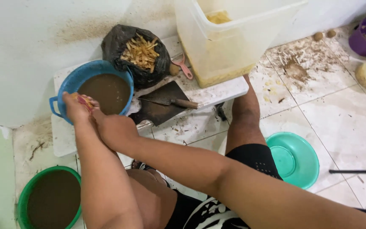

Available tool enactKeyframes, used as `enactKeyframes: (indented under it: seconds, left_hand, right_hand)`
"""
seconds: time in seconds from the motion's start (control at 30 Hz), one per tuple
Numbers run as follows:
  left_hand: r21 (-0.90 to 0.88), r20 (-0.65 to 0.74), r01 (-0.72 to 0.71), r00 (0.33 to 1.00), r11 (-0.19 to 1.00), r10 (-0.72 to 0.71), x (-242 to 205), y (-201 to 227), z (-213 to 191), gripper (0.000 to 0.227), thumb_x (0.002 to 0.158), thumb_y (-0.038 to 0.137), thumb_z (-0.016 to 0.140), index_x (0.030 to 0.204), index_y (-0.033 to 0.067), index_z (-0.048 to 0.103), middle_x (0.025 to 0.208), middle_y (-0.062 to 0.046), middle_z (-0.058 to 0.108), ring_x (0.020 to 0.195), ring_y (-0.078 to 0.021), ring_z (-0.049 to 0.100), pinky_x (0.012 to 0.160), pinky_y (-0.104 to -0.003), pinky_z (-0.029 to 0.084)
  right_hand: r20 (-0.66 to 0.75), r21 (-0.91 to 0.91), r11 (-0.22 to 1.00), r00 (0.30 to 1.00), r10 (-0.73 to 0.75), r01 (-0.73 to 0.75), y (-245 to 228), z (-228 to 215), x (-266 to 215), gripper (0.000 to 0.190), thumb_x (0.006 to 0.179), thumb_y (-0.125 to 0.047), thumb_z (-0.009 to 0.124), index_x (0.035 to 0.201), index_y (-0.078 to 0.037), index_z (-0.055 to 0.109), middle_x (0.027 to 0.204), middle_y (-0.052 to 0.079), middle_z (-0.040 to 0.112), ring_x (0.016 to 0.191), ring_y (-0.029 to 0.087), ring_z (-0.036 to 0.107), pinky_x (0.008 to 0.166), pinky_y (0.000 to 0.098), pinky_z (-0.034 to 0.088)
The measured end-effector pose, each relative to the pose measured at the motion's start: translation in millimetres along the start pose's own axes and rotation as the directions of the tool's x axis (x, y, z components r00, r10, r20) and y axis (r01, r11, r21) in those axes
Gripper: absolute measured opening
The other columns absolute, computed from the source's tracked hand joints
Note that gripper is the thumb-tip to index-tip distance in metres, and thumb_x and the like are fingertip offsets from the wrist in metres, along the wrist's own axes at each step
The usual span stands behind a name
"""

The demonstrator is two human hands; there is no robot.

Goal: Peeling small fruits or vegetables using a handheld peeler over a bowl of water.

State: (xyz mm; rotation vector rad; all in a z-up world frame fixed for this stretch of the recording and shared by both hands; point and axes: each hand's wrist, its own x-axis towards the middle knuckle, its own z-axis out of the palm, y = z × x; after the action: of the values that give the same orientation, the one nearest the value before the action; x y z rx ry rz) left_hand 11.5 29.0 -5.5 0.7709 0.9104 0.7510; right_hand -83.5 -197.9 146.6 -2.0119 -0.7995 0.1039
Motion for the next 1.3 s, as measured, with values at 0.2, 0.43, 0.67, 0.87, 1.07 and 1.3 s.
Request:
enactKeyframes:
  seconds: [0.2, 0.43, 0.67, 0.87, 1.07, 1.3]
  left_hand:
    - [-0.063, -0.03, 0.146, 0.989, 0.987, -0.148, -28, 8, 9, 0.045, 0.09, 0.046, 0.064, 0.107, 0.0036, 0.063, 0.074, -0.012, 0.06, 0.058, -0.0228, 0.064, 0.042, -0.025, 0.052]
    - [0.101, -0.01, 0.071, 0.997, 0.992, -0.071, -30, 9, 4, 0.051, 0.089, 0.049, 0.06, 0.112, 0.0032, 0.066, 0.075, -0.013, 0.063, 0.056, -0.0244, 0.066, 0.041, -0.029, 0.053]
    - [0.127, 0.041, 0.035, 0.998, 0.991, -0.04, 18, -15, -6, 0.055, 0.092, 0.057, 0.055, 0.108, 0.0068, 0.07, 0.074, -0.017, 0.067, 0.056, -0.0292, 0.07, 0.04, -0.036, 0.055]
    - [0.154, 0.128, -0.049, 0.991, 0.987, 0.03, 33, -25, -16, 0.064, 0.087, 0.067, 0.06, 0.112, 0.0092, 0.074, 0.083, -0.019, 0.073, 0.067, -0.0331, 0.076, 0.051, -0.043, 0.065]
    - [0.059, -0.094, 0.312, 0.948, 0.948, -0.306, -51, 22, 17, 0.04, 0.093, 0.053, 0.046, 0.097, 0.0145, 0.056, 0.08, -0.005, 0.061, 0.061, -0.0171, 0.056, 0.049, -0.027, 0.04]
    - [0.122, -0.216, 0.285, 0.943, 0.951, -0.255, -36, 17, 26, 0.043, 0.091, 0.058, 0.049, 0.079, 0.0187, 0.062, 0.072, -0.001, 0.067, 0.063, -0.0165, 0.065, 0.06, -0.029, 0.06]
  right_hand:
    - [-0.054, -0.148, 0.972, 0.98, -0.193, 0.183, -2, 0, 7, 0.032, 0.094, -0.01, 0.05, 0.07, 0.0, 0.07, 0.06, 0.017, 0.066, 0.063, 0.037, 0.071, 0.063, 0.0449, 0.056]
    - [-0.015, -0.216, 0.974, 0.997, -0.07, 0.065, 23, 36, 21, 0.03, 0.105, -0.024, 0.039, 0.119, -0.016, 0.064, 0.093, 0.014, 0.075, 0.097, 0.033, 0.077, 0.088, 0.0468, 0.06]
    - [-0.143, -0.277, 0.937, 0.955, -0.26, 0.213, 22, 26, 18, 0.032, 0.099, -0.014, 0.049, 0.073, -0.007, 0.067, 0.059, 0.01, 0.061, 0.059, 0.029, 0.067, 0.06, 0.0386, 0.052]
    - [-0.112, -0.391, 0.906, 0.969, -0.219, 0.16, 29, 43, 31, 0.027, 0.094, -0.015, 0.051, 0.075, -0.01, 0.071, 0.061, 0.006, 0.066, 0.061, 0.028, 0.072, 0.057, 0.0407, 0.053]
    - [0.248, -0.259, 0.966, 0.966, 0.067, 0.0, 42, 44, 27, 0.024, 0.098, -0.021, 0.041, 0.118, -0.013, 0.051, 0.086, 0.015, 0.07, 0.067, 0.04, 0.065, 0.051, 0.055, 0.04]
    - [0.302, -0.251, 0.964, 0.938, 0.17, -0.094, 25, 29, 54, 0.034, 0.097, -0.029, 0.041, 0.086, -0.016, 0.07, 0.088, 0.003, 0.079, 0.076, 0.026, 0.075, 0.06, 0.0459, 0.051]
